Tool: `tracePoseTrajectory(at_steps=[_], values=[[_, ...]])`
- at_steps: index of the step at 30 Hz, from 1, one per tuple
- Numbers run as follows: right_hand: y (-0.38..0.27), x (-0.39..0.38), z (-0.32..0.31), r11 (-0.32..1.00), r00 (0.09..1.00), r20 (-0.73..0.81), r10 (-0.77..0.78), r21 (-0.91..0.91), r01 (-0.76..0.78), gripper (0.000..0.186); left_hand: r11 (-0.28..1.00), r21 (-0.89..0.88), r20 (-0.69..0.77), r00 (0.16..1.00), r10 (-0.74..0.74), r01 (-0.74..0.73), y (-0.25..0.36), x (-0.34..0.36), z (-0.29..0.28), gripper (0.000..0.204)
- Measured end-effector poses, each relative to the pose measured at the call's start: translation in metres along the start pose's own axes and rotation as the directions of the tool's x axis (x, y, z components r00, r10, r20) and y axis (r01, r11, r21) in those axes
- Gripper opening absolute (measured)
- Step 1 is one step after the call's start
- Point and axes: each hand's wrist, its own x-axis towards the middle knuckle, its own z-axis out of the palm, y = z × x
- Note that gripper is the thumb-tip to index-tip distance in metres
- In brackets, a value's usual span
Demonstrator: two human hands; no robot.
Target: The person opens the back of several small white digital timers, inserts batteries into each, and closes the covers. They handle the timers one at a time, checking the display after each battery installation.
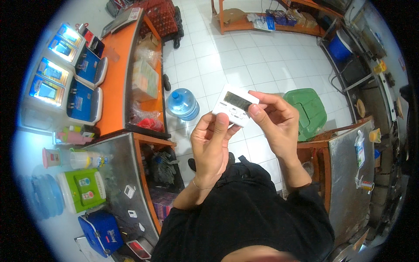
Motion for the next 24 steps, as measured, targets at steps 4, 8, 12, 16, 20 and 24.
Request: tracePoseTrajectory(at_steps=[4, 8, 12, 16, 20, 24], values=[[0.007, 0.0, 0.0, 1.0, 1.0, 0.007, -0.006, 0.007, 0.006, 0.026, 0.999, 0.034, -0.026, 0.999, -0.02, 0.021, -0.003, 0.0, -0.002, 0.02], [0.01, 0.001, -0.002, 0.998, 0.999, -0.005, 0.036, 0.047, -0.036, 0.026, 0.997, -0.047, -0.085, 0.994, -0.065, 0.061, -0.004, 0.001, -0.001, 0.018], [0.012, 0.002, -0.004, 0.987, 0.994, -0.016, 0.11, 0.119, -0.107, 0.026, 0.992, -0.053, -0.08, 0.99, -0.119, 0.115, -0.003, 0.002, 0.001, 0.016], [0.013, 0.001, -0.005, 0.985, 0.994, -0.004, 0.106, 0.139, -0.105, 0.026, 0.994, -0.014, -0.085, 0.99, -0.113, 0.112, -0.003, 0.001, 0.002, 0.016], [0.015, -0.001, -0.006, 0.988, 0.995, -0.006, 0.102, 0.117, -0.101, 0.026, 0.994, -0.02, -0.093, 0.99, -0.109, 0.107, -0.003, 0.001, 0.002, 0.018], [0.016, -0.002, -0.007, 0.989, 0.995, -0.004, 0.102, 0.109, -0.101, 0.026, 0.994, -0.03, -0.082, 0.99, -0.111, 0.109, -0.004, 0.0, 0.002, 0.024]])
